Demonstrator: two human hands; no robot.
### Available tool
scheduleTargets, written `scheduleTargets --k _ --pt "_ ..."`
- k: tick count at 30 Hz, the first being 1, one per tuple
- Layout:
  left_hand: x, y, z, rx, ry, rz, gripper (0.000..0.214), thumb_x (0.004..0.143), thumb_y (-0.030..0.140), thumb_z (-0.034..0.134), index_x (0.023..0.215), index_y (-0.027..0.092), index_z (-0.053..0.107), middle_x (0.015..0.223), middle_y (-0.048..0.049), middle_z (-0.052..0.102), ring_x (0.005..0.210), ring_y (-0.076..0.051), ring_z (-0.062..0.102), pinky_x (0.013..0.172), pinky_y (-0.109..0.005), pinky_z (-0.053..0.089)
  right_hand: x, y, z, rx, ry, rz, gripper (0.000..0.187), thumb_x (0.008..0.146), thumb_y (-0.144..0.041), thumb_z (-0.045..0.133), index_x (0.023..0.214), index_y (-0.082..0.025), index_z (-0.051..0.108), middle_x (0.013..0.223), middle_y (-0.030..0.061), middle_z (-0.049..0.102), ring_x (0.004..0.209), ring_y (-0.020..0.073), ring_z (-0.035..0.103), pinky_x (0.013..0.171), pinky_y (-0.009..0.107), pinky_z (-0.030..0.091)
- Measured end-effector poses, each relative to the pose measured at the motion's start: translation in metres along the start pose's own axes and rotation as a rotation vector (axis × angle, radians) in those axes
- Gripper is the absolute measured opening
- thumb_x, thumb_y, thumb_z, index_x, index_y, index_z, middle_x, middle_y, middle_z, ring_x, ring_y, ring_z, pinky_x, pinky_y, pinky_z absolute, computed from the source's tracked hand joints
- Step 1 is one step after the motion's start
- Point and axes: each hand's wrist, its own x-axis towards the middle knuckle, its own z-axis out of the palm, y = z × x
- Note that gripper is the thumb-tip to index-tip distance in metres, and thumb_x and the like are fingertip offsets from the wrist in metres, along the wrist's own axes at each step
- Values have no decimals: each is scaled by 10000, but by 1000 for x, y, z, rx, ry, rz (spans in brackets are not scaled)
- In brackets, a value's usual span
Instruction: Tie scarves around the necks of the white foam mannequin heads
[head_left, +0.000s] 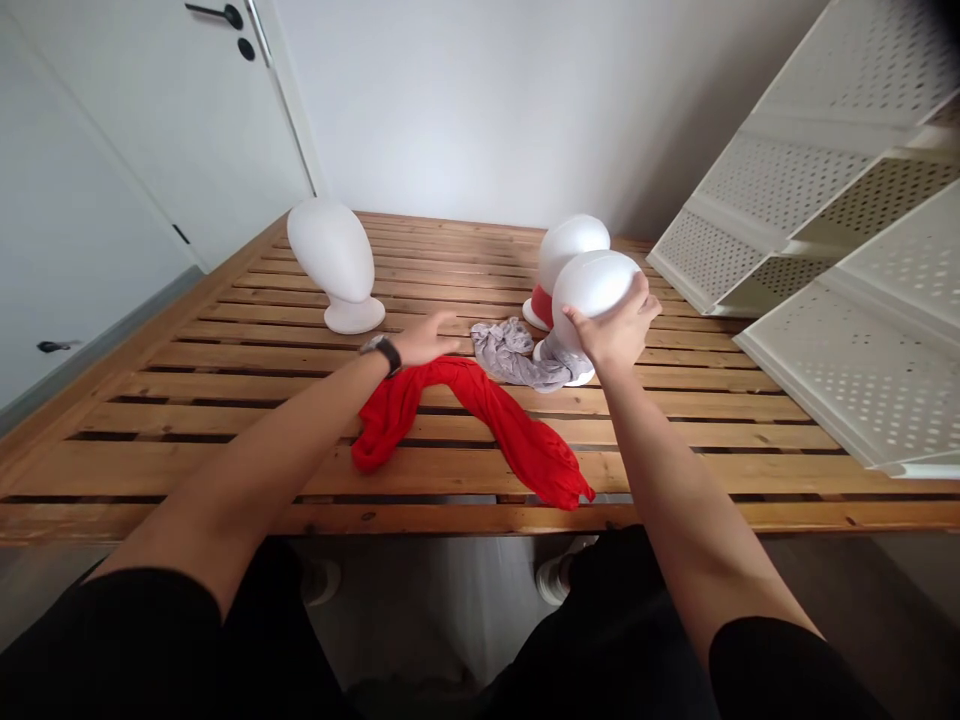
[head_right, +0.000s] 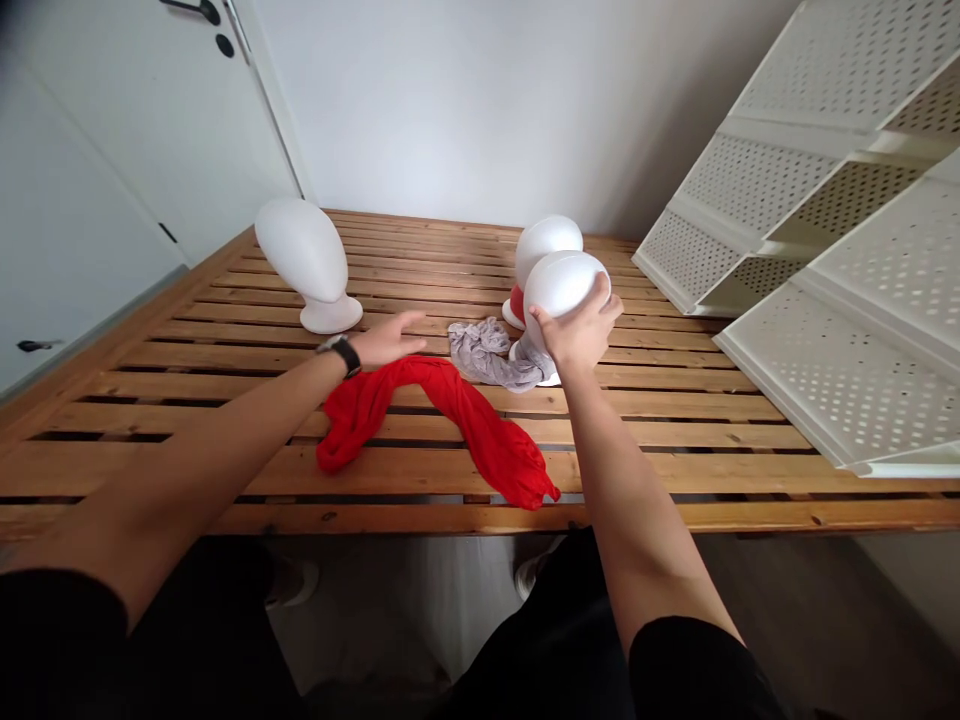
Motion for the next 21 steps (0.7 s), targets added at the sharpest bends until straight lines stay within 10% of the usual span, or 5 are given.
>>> scheduleTargets --k 4,8,14,17,21 --pt "-74 -49 -5 41 17 -143 651 830 489 714 1387 168 613 1496 -159 612 1369 -315 602 1179 -456 460 -15 9 -9 54 14 -44 1260 694 -645 873 1643 -178 188 1630 279 182 1508 471 306 1154 675 384" --pt "-105 -95 -28 19 317 -426 576 836 406 700 1339 155 577 1296 -143 707 1146 -269 701 1064 -440 544 -94 9 -35 150 56 -279 1088 804 -641 807 1601 -158 246 1633 269 255 1579 432 226 1223 691 326" --pt "-85 -147 -76 232 887 -682 999 668 492 879 1449 39 451 1428 -244 588 1374 -388 555 1212 -516 411 -234 -7 -89 221 -296 -481 602 922 -351 716 1470 -258 483 1579 189 455 1509 392 446 1172 663 475" --pt "-60 -161 -92 163 901 -722 1179 630 463 921 1530 -11 324 1599 -313 406 1525 -400 401 1290 -492 308 -276 -6 -85 285 -428 -666 572 866 -257 692 1414 -338 546 1480 107 613 1415 352 583 1129 617 560" --pt "-31 -169 -103 72 706 -553 1123 798 542 822 1541 -25 199 1607 -258 394 1588 -323 281 1314 -483 240 -307 0 -49 254 -447 -1295 309 863 -614 577 1117 -488 701 1301 -90 754 1373 262 629 1117 481 566"
